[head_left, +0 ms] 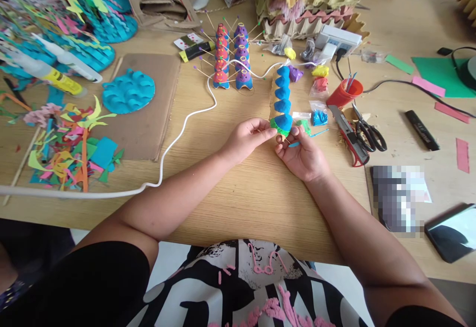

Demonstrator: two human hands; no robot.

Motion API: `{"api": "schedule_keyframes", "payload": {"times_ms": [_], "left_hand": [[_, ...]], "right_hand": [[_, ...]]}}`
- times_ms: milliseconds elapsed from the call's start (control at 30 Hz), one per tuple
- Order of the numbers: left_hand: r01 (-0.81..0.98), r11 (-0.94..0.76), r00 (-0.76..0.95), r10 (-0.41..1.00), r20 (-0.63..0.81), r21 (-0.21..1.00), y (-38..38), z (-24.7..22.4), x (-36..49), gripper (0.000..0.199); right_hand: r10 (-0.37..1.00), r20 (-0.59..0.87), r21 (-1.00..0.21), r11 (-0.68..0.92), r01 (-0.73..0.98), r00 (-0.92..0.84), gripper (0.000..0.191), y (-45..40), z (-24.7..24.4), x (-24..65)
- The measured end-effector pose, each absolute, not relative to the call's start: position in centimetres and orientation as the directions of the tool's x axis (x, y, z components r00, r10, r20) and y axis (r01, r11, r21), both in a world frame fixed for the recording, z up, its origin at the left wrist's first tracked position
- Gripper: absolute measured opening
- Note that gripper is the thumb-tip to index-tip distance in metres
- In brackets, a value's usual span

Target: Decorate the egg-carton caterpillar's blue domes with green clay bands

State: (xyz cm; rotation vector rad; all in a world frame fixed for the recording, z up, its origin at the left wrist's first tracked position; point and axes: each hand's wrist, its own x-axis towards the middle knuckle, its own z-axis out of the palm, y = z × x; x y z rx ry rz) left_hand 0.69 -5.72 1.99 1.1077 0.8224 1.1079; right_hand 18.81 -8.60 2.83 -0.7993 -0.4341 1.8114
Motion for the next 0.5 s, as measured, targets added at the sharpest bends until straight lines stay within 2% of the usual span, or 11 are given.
{"api": "schedule_keyframes", "payload": {"times_ms": [300, 500], "left_hand": [[-0.259, 0.038, 0.283, 0.958, 0.038, 0.965, -5.73, 1.77, 0.58, 0.051], [-0.239, 0.028, 0.266, 0.963, 0.038, 0.971, -5.49, 2.17, 0.28, 0.059]], "right_hand": [[0.925, -0.306, -0.623, -0.375, -0.687, -0.227, 0.035, -8.57, 2.72, 18.73], [0.927, -0.314, -0.642, -0.365, -0.674, -0.203, 0.032, -8.65, 2.99, 18.70]]}}
